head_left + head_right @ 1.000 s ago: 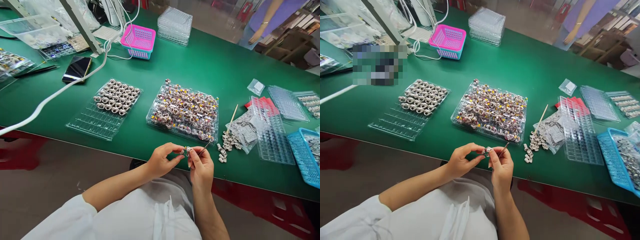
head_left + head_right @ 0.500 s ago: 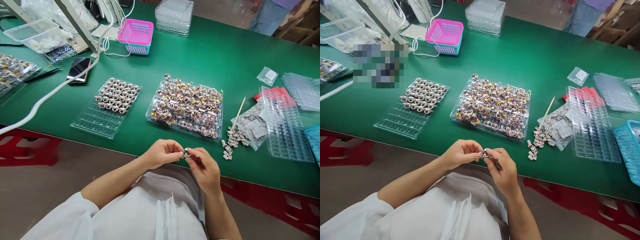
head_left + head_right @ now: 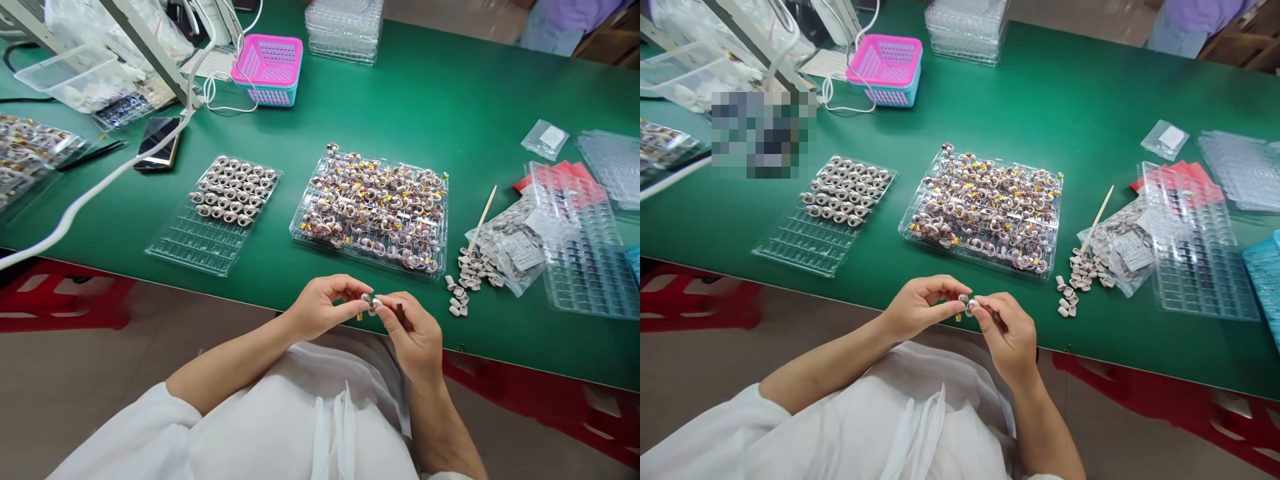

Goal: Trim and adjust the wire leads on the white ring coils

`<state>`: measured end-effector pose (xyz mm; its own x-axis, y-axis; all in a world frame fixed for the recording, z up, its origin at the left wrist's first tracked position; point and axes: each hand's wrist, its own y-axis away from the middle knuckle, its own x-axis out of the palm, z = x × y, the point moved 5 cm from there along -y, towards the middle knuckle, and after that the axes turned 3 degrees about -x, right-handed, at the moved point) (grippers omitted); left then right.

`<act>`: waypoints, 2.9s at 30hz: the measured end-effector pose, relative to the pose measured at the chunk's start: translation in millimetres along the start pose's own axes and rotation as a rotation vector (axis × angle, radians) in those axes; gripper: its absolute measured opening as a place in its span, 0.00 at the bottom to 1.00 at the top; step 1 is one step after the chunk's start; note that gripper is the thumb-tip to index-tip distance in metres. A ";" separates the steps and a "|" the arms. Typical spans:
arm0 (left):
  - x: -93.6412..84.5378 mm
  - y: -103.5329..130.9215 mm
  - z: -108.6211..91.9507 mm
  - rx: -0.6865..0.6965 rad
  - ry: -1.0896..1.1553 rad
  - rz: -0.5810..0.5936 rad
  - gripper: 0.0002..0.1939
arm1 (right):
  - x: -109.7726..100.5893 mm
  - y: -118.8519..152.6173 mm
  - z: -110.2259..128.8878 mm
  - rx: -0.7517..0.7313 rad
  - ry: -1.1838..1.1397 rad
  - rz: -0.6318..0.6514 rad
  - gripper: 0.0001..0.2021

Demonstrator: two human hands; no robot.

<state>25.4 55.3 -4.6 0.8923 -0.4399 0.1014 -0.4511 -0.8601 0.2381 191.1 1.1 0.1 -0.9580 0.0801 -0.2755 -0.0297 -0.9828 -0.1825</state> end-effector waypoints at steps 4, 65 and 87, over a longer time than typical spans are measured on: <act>0.7 0.9 -3.2 0.004 -0.088 -0.021 0.13 | 3.2 1.7 -3.9 0.075 -0.037 -0.013 0.08; -0.8 6.1 -23.4 0.288 -0.228 -0.091 0.07 | 10.9 0.3 -3.4 -0.096 -0.025 -0.134 0.09; -1.4 3.7 -19.5 0.259 -0.091 -0.056 0.05 | 7.6 0.5 14.6 -0.405 0.240 -0.093 0.18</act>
<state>22.8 57.8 14.9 0.9159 -0.4014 0.0055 -0.4013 -0.9158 -0.0152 179.6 -1.3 11.7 -0.8622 0.2478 -0.4419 0.0471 -0.8292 -0.5569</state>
